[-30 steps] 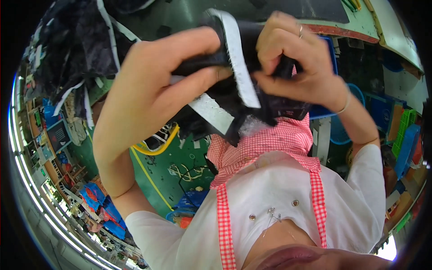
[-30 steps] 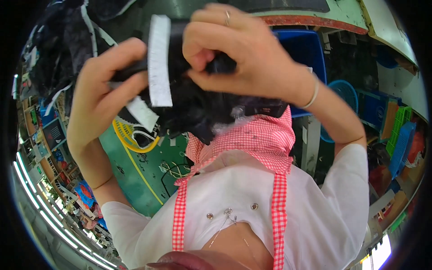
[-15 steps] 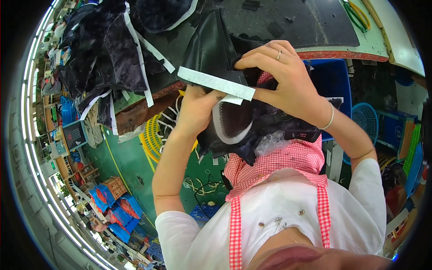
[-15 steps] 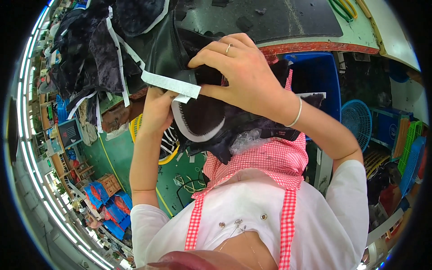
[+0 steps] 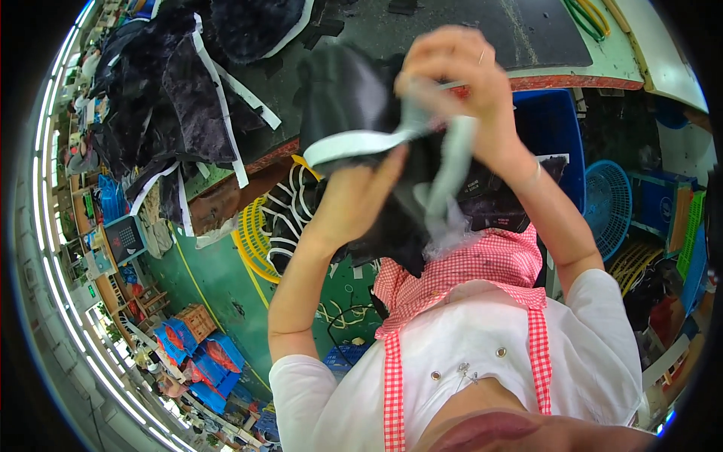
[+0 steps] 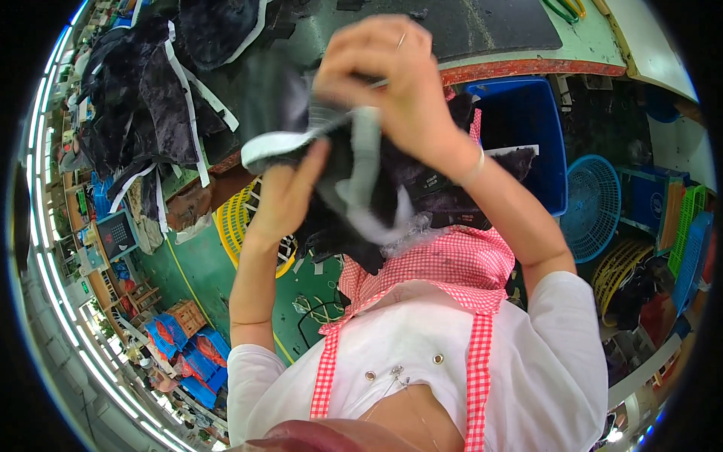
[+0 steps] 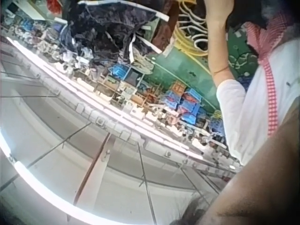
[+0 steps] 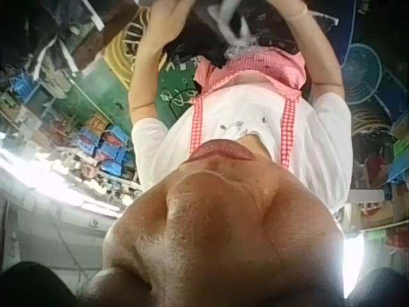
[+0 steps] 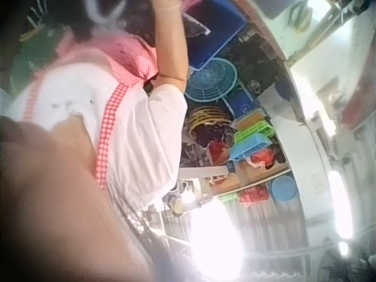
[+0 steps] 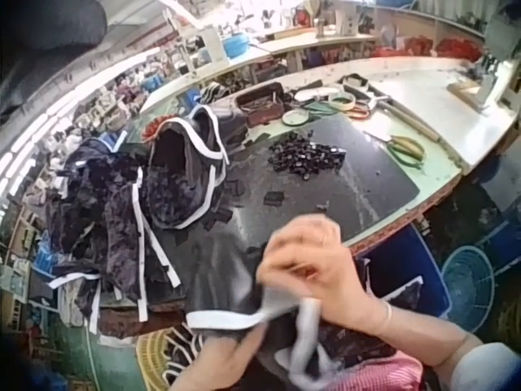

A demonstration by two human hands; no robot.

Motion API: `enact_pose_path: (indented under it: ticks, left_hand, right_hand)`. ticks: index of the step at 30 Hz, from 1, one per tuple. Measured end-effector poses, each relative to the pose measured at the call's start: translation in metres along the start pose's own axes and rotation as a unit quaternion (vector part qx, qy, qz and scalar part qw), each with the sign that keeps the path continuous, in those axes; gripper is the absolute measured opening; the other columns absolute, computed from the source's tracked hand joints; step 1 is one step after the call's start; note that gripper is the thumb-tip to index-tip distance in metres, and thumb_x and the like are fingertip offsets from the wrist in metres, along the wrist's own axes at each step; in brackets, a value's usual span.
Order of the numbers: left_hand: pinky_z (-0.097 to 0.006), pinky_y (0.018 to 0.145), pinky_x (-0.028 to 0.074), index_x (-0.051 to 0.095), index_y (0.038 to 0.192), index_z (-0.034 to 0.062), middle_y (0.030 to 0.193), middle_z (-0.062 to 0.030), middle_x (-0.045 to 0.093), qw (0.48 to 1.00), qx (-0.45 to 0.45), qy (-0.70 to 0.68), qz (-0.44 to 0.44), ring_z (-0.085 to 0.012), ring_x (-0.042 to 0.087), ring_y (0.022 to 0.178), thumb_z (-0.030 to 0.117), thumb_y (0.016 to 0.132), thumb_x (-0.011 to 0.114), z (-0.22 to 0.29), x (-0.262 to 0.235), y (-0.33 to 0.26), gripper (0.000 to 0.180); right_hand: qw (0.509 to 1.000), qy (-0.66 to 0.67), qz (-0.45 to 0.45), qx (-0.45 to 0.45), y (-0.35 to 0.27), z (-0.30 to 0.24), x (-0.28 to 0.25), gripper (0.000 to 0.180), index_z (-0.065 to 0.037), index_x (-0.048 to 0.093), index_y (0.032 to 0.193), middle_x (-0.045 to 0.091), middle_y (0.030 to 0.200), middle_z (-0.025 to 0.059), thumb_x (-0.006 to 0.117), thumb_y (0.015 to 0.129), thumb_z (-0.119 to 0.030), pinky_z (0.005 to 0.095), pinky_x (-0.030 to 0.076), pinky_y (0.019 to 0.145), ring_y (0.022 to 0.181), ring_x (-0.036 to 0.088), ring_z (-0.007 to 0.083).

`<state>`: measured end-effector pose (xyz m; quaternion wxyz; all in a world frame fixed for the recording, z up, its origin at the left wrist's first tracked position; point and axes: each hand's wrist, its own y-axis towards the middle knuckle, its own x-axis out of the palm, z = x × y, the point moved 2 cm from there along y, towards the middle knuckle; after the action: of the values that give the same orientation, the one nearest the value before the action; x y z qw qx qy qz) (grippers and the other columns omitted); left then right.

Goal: Trimming excess lining and material from shoe uppers using scissors and hands.

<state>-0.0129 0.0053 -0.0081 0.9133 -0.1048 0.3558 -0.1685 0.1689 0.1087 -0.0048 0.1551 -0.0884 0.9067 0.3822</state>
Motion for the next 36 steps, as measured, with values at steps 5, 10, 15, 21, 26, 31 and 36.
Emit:
enact_pose_path:
  ticks: [5, 10, 15, 21, 26, 31, 36]
  left_hand:
    - [-0.044, 0.097, 0.045, 0.051, 0.127, -0.0045, 0.124, -0.0207, 0.059, 0.94, 0.018, -0.34, -0.006, -0.0334, 0.06, 0.11, 0.024, 0.082, 0.07, -0.005, 0.001, -0.011, 0.057]
    - [-0.045, 0.106, 0.041, 0.04, 0.139, -0.0019, 0.135, -0.0184, 0.052, 0.726, 0.03, -0.687, 0.02, -0.0321, 0.053, 0.122, 0.034, 0.091, 0.055, -0.01, 0.005, -0.006, 0.062]
    - [-0.046, 0.104, 0.043, 0.043, 0.138, 0.0021, 0.134, -0.0155, 0.054, 0.685, 0.102, -0.721, 0.029, -0.0311, 0.055, 0.12, 0.033, 0.096, 0.051, -0.001, 0.012, -0.013, 0.054]
    - [-0.044, 0.109, 0.036, 0.034, 0.143, -0.0013, 0.142, -0.0167, 0.045, 0.629, 0.16, -0.76, -0.031, -0.0287, 0.047, 0.129, 0.031, 0.096, 0.048, -0.007, 0.016, -0.009, 0.059]
    - [-0.044, 0.109, 0.036, 0.035, 0.143, -0.0012, 0.143, -0.0166, 0.044, 0.638, 0.201, -0.742, -0.037, -0.0279, 0.046, 0.13, 0.029, 0.097, 0.046, -0.003, 0.014, -0.009, 0.056]
    - [-0.041, 0.107, 0.037, 0.025, 0.146, 0.0013, 0.139, -0.012, 0.045, 0.733, 0.158, -0.66, 0.045, -0.0267, 0.049, 0.125, 0.032, 0.074, 0.079, 0.012, 0.014, -0.02, 0.095]
    - [-0.031, 0.101, 0.038, 0.031, 0.143, 0.0005, 0.128, -0.0083, 0.051, 0.925, 0.037, -0.312, 0.214, -0.0164, 0.051, 0.114, 0.004, 0.066, 0.07, 0.03, -0.016, -0.027, 0.086]
  right_hand:
    - [0.994, 0.056, 0.088, 0.028, 0.017, 0.019, -0.012, 0.015, -0.001, 0.07, 0.088, 0.065, 0.097, 0.008, 0.074, 0.074, 0.0, 0.0267, 0.048, 0.082, 0.093, 0.061, 0.0178]
    - [0.991, 0.134, 0.025, -0.007, 0.009, -0.026, -0.006, 0.028, -0.004, 0.069, 0.096, 0.064, 0.097, 0.0069, 0.077, 0.069, 0.0, 0.0304, 0.048, 0.083, 0.093, 0.062, 0.0177]
    - [0.972, 0.201, -0.018, 0.123, 0.007, -0.028, -0.011, 0.038, -0.005, 0.061, 0.096, 0.063, 0.095, 0.0019, 0.082, 0.067, -0.02, 0.0334, 0.039, 0.094, 0.094, 0.059, 0.0222]
    - [0.995, 0.07, -0.063, 0.026, 0.011, -0.021, -0.016, 0.032, -0.008, 0.061, 0.08, 0.06, 0.078, 0.0036, 0.082, 0.07, -0.03, 0.036, 0.035, 0.095, 0.087, 0.056, 0.0236]
    - [0.993, 0.104, -0.05, 0.037, 0.011, -0.019, -0.016, 0.023, -0.008, 0.063, 0.078, 0.061, 0.075, 0.0003, 0.081, 0.07, -0.021, 0.0315, 0.036, 0.09, 0.08, 0.055, 0.0198]
    - [0.967, 0.192, 0.134, 0.096, 0.003, -0.008, -0.019, 0.018, -0.007, 0.067, 0.077, 0.063, 0.074, -0.0001, 0.082, 0.068, -0.007, 0.0285, 0.041, 0.076, 0.074, 0.054, 0.0152]
    - [0.987, 0.145, -0.026, 0.065, -0.014, -0.003, -0.039, 0.011, -0.004, 0.067, 0.083, 0.065, 0.082, 0.0029, 0.076, 0.078, -0.009, 0.0285, 0.045, 0.079, 0.08, 0.058, 0.0157]
